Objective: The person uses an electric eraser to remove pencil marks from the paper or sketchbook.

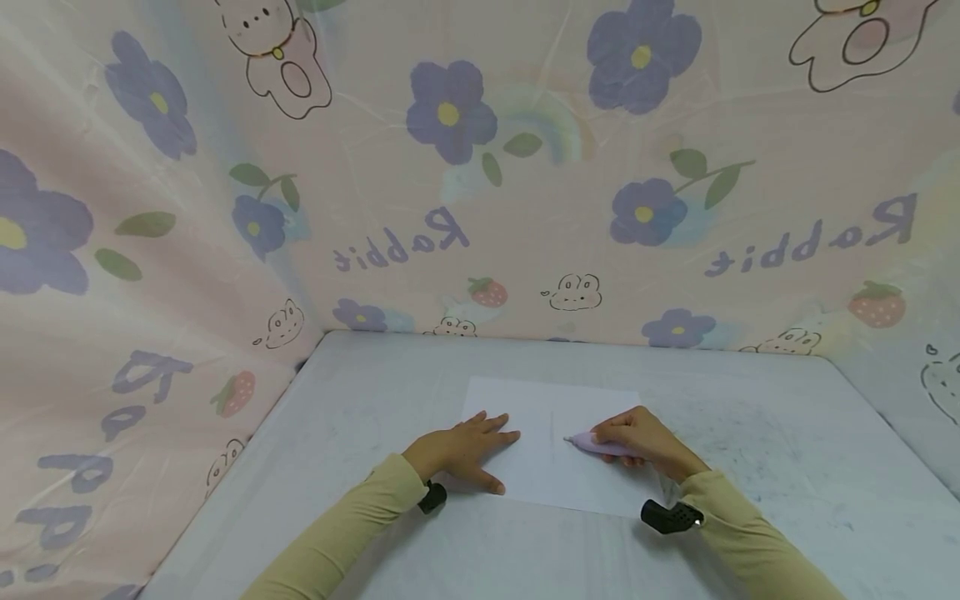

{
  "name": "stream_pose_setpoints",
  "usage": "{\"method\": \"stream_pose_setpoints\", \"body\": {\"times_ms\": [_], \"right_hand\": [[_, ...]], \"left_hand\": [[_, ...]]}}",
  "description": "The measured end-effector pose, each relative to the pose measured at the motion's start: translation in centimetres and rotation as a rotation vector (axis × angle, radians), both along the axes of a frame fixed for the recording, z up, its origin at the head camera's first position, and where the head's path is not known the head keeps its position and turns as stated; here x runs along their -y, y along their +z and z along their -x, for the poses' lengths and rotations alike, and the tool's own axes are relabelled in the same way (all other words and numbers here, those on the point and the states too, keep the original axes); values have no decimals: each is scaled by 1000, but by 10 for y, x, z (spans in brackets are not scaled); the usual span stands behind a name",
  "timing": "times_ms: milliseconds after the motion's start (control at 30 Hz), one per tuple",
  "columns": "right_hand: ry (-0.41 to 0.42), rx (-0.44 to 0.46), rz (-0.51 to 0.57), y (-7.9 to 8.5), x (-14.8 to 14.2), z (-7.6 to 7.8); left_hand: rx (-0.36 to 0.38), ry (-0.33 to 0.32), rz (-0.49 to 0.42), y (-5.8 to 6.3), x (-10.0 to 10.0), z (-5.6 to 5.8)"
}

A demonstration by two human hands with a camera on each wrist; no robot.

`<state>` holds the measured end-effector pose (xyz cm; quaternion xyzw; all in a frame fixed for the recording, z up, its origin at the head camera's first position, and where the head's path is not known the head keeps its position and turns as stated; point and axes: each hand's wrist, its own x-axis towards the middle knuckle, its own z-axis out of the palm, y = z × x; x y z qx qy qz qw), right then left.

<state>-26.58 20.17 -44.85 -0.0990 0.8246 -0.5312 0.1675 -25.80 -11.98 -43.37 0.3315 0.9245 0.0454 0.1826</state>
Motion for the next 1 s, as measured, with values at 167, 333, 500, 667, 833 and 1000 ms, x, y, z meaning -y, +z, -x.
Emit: {"method": "stream_pose_setpoints", "body": {"times_ms": [167, 333, 500, 667, 833, 1000], "right_hand": [[-4, 2, 4, -1, -1, 0], [-13, 5, -5, -2, 0, -1], [-16, 0, -8, -2, 0, -2], [-20, -5, -17, -2, 0, -4], [-21, 1, -9, -2, -1, -5], [-18, -2, -9, -3, -2, -6]], "left_hand": [[8, 9, 0, 1, 0, -1], [7, 12, 4, 1, 0, -2], [2, 11, 8, 1, -1, -2], [2, 10, 5, 1, -1, -2], [-1, 9, 3, 0, -1, -1], [0, 14, 3, 0, 0, -1]]}}
